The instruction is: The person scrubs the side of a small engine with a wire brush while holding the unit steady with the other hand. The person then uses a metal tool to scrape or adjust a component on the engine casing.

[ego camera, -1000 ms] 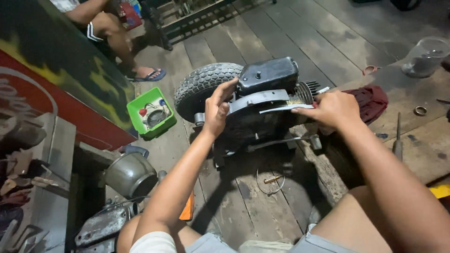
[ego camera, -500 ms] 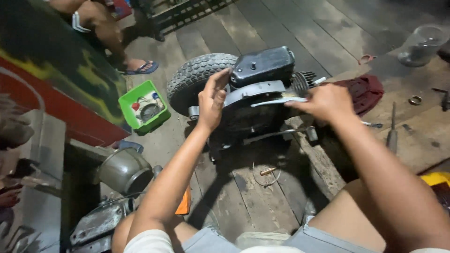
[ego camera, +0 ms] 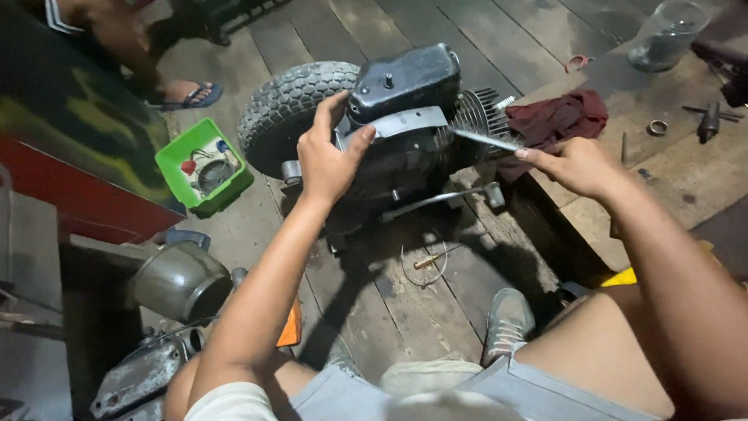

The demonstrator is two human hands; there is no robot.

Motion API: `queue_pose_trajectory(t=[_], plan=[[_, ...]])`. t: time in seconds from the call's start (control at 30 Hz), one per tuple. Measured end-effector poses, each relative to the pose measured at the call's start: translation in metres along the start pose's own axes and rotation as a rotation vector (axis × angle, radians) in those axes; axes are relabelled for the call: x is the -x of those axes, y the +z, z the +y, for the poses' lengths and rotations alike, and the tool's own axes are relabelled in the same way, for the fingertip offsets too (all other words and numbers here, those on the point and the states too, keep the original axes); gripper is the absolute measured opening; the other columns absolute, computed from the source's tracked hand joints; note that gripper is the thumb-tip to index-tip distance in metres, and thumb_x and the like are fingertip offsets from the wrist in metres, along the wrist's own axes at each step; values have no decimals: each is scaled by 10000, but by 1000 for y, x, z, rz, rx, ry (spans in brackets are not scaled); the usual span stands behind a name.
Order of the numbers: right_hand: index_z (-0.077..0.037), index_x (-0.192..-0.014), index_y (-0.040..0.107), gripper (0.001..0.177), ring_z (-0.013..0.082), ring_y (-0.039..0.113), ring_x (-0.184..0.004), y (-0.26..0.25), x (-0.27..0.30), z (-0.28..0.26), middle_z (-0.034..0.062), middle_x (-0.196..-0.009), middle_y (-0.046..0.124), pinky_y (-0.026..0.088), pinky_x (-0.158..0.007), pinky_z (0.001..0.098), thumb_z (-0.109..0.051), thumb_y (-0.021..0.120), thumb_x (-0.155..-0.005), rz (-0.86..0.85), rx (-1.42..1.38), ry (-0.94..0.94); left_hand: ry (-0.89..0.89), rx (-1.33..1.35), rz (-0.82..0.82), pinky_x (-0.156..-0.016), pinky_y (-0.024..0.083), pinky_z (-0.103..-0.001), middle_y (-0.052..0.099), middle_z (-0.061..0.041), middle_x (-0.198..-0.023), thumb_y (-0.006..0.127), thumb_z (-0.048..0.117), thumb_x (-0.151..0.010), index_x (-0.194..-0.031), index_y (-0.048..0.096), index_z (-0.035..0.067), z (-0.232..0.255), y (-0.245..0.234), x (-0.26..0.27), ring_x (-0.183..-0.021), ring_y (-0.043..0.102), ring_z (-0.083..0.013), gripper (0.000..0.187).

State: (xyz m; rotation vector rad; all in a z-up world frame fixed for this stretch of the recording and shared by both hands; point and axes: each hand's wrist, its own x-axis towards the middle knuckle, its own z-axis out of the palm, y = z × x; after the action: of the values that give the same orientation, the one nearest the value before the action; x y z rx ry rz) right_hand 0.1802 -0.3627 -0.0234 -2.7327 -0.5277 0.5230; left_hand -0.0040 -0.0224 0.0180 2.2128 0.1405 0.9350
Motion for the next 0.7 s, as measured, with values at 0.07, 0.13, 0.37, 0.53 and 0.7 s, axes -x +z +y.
queue_pose_trajectory(t=[0.07,0.13,0.37,0.53,0.7], plan=[[26,-1046,776,703,317,667,-709,18,0,4,199,-765,709,540,-714,427,-627,526,-985,-12,-85,-8,5,-38,-8,-928,554,-395,736,-192,-1198,723,440,-889,-1339,539,44,2,1,0,-1111,738,-331,627],[34,-1098,761,713,317,672,-728,33,6,-8,210,-791,713,543,-729,437,-617,486,-1001,-17,-172,-23,15,-80,-8,-901,558,-402,739,-198,-1189,737,451,-882,-1346,531,52,4,1,-2,-1104,741,-341,646],[16,-934,685,729,344,669,-777,106,21,-45,189,-820,683,527,-761,474,-577,284,-1068,113,-377,-43,68,-178,-27,-870,566,-437,737,-236,-1180,787,528,-855,-1388,491,48,3,3,-1,-1053,744,-383,776],[-32,-1145,697,685,476,666,-831,232,13,-19,252,-914,713,493,-741,537,-571,287,-1044,393,-464,-31,52,-169,-35,-879,570,-418,730,-273,-1167,842,466,-837,-1373,512,11,7,0,-2,-1084,736,-383,777],[35,-690,538,733,283,529,-638,282,28,-16,144,-666,578,479,-703,415,-585,368,-1042,350,-699,84,18,-187,9,-849,573,-412,741,-247,-1157,814,506,-822,-1348,564,24,8,4,0,-1043,747,-369,755]])
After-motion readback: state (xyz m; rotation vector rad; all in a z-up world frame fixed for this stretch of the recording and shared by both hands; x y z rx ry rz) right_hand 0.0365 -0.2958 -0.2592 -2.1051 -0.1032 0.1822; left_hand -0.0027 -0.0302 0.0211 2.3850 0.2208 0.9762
